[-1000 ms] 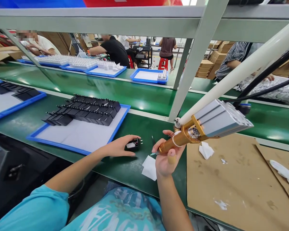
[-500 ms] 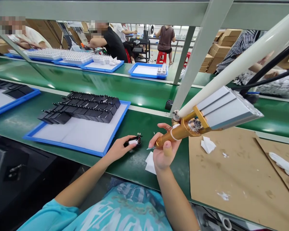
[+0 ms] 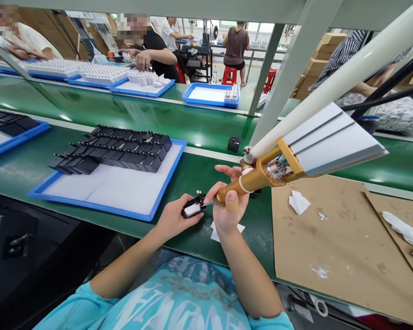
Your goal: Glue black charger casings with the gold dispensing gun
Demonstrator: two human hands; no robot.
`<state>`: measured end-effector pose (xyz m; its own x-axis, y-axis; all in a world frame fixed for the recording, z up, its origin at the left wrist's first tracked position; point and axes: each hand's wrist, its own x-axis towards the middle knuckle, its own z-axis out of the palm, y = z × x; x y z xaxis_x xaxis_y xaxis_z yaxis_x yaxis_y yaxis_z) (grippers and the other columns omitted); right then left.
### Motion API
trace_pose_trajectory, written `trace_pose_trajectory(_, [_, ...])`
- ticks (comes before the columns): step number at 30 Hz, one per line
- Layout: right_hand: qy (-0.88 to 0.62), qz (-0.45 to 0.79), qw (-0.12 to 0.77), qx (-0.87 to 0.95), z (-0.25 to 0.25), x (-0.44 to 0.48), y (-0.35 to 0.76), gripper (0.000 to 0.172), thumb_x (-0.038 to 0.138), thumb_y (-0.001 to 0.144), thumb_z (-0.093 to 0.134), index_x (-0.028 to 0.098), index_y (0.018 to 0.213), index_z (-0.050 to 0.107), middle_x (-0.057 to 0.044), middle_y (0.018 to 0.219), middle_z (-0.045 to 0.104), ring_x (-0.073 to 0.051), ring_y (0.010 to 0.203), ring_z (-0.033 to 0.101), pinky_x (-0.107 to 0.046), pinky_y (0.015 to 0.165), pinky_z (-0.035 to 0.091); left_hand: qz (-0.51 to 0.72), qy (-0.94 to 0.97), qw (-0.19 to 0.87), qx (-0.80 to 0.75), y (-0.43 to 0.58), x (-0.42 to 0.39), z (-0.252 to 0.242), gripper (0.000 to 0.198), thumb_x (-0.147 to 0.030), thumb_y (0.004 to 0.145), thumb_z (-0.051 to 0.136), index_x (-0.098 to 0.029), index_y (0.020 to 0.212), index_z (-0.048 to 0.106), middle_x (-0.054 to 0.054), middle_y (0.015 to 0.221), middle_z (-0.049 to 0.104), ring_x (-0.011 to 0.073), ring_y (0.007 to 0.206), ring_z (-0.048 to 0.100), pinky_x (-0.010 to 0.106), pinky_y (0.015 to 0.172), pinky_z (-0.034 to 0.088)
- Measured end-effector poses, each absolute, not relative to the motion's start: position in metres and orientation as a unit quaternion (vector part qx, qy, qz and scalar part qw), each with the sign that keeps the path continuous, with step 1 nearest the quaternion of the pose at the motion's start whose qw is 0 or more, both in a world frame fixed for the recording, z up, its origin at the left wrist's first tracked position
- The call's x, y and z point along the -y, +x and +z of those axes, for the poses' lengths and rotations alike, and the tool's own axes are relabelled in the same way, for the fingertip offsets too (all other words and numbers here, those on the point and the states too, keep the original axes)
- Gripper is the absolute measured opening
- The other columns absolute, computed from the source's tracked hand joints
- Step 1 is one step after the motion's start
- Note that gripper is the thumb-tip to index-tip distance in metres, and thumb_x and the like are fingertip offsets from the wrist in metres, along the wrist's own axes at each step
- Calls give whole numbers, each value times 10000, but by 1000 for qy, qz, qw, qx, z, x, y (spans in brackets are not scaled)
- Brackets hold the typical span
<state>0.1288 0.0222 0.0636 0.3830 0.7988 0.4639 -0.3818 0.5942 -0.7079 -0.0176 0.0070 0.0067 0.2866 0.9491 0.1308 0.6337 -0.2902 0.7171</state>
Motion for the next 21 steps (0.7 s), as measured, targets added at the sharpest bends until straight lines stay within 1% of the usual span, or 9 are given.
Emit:
trace_pose_trajectory(2, [-245,375,792,415,62,-22,130,257,473,855,500,269,1010,504,-9,1059,616,-49,371,526,-222,323,337,285,755,275,-522,-18,-6,8,275,-448,779,668,-246,922,548,4,826,696,192,700,650,265,616,422])
trace_pose_trajectory(4, [-238,378,791,417,61,-21,130,215,463,865,494,266,952,498,2,1055,621,-49,374,533,-218,325,335,288,755,274,-522,-17,-5,9,274,-439,775,670,-243,920,545,-2,815,696,184,687,650,257,607,421])
trace_pose_trajectory(6, [-237,378,792,416,62,-21,131,239,476,860,498,272,983,512,-1,1060,622,-51,375,536,-221,319,333,289,750,276,-527,-17,-4,11,272,-424,770,671,-238,919,540,-13,803,695,175,675,650,246,600,421])
trace_pose_trajectory(10, [-234,379,797,409,65,-21,129,403,508,829,536,278,1160,514,-32,1089,616,-67,375,546,-239,297,306,280,745,278,-538,-16,-4,12,276,-421,766,669,-230,910,531,-24,783,691,161,646,647,234,585,418])
trace_pose_trajectory(14, [-226,382,801,400,66,-22,127,401,508,824,536,280,1154,524,-31,1090,619,-77,378,552,-250,299,308,276,740,282,-545,-13,-6,9,287,-436,772,667,-230,914,527,-17,811,694,167,660,654,236,582,417])
trace_pose_trajectory(18, [-225,385,803,396,68,-22,124,390,519,820,524,290,1135,529,-24,1086,624,-77,385,558,-250,308,319,281,736,284,-546,-6,-7,5,286,-417,775,670,-228,941,533,-4,842,696,188,719,668,252,618,440])
trace_pose_trajectory(21, [-227,392,799,395,70,-21,121,406,533,815,520,295,1144,525,-22,1091,618,-74,389,561,-255,321,343,307,743,285,-521,2,-7,4,271,-387,774,676,-222,948,549,5,859,699,190,752,675,257,646,461])
